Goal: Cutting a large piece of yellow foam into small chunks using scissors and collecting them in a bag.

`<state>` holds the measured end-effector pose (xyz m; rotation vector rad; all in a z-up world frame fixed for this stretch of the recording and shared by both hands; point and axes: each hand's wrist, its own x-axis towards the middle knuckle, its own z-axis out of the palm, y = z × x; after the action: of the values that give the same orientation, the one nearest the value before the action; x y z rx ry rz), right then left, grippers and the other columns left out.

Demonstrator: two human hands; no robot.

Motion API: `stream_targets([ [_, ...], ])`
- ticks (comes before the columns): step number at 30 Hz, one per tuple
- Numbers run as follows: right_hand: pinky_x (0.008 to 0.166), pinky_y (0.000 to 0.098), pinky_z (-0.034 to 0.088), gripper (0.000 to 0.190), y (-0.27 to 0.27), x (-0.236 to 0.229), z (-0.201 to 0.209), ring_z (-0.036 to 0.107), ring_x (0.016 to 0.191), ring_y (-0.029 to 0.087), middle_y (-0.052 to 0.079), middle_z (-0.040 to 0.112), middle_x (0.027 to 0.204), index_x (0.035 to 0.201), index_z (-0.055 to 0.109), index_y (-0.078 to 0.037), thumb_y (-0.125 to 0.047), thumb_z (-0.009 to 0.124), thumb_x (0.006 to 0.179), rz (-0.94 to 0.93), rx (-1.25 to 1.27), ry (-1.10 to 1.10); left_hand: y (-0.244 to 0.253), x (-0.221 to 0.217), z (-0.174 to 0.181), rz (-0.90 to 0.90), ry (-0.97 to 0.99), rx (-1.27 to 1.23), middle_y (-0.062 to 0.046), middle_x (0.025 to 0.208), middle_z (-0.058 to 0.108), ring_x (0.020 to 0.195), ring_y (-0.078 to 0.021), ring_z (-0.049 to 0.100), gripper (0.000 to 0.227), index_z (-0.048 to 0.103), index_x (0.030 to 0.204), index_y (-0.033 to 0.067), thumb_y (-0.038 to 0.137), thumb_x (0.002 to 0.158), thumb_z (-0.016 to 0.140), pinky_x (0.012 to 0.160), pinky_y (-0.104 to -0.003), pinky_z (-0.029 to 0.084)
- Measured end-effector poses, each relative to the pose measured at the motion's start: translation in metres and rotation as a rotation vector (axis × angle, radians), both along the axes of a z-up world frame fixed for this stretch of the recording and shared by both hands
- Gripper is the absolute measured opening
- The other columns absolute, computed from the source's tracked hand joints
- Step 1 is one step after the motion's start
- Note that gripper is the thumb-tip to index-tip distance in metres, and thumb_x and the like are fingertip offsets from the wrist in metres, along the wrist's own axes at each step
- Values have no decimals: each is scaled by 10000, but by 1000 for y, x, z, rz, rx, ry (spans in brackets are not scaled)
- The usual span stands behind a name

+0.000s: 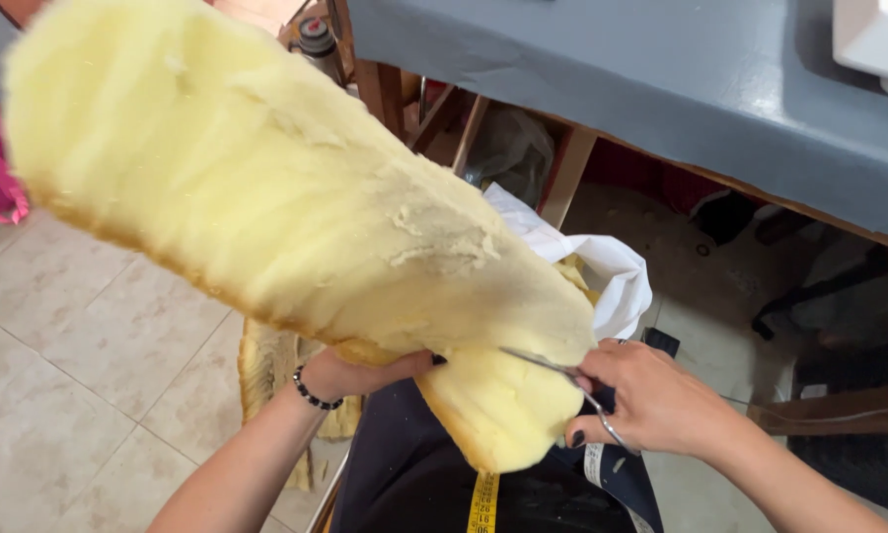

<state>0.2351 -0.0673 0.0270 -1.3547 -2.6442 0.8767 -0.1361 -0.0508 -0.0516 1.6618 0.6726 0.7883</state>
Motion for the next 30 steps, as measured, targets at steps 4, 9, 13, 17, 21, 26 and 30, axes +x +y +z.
stream_targets([
  [4,554,294,403,617,2,-1,-16,482,552,132,-58,507,622,709,526,-204,-736,839,718,-26,67,-45,5,0,0,69,9,56,1,1444,617,1366,-176,554,482,597,1386,173,300,938,720,1226,-371,412],
  [9,419,303,317,539,-4,2,-23,321,470,91,-63,416,471,577,528,-181,-596,823,755,-86,218,160,9,-2,16,119,-115,88,-44,1393,648,1307,-218,618,494,605,1360,142,251,907,771,1142,-415,545],
  [13,530,283,333,525,9,1,-1,401,555,85,-72,486,605,689,566,-189,-619,851,784,-103,-57,5,15,5,18,76,-35,86,-25,1396,640,1303,-181,593,515,605,1355,147,267,887,782,1181,-393,485],
  [17,563,301,382,533,15,-17,22,506,611,118,-60,554,676,733,555,-180,-622,852,766,-36,-95,7,17,23,3,-40,31,114,-41,1374,654,1295,-216,614,467,623,1332,136,299,912,747,1171,-387,486],
  [21,561,302,377,538,16,-16,5,474,594,126,-52,563,697,751,546,-181,-608,873,778,-61,-45,8,22,23,6,-14,-19,92,-44,1305,690,1227,-223,658,412,657,1273,130,278,903,762,1097,-394,560],
  [26,418,281,349,484,10,-18,1,422,413,49,-83,518,461,567,573,-173,-539,815,771,-139,172,187,28,22,26,-20,-162,53,-56,1330,675,1243,-222,650,483,613,1317,111,218,884,798,1083,-422,592],
  [30,453,306,308,522,14,-11,7,317,493,93,-63,469,491,571,519,-171,-562,798,774,-188,265,176,30,21,50,-28,-307,26,-112,1252,721,1180,-271,712,444,680,1232,63,306,883,804,1047,-435,611],
])
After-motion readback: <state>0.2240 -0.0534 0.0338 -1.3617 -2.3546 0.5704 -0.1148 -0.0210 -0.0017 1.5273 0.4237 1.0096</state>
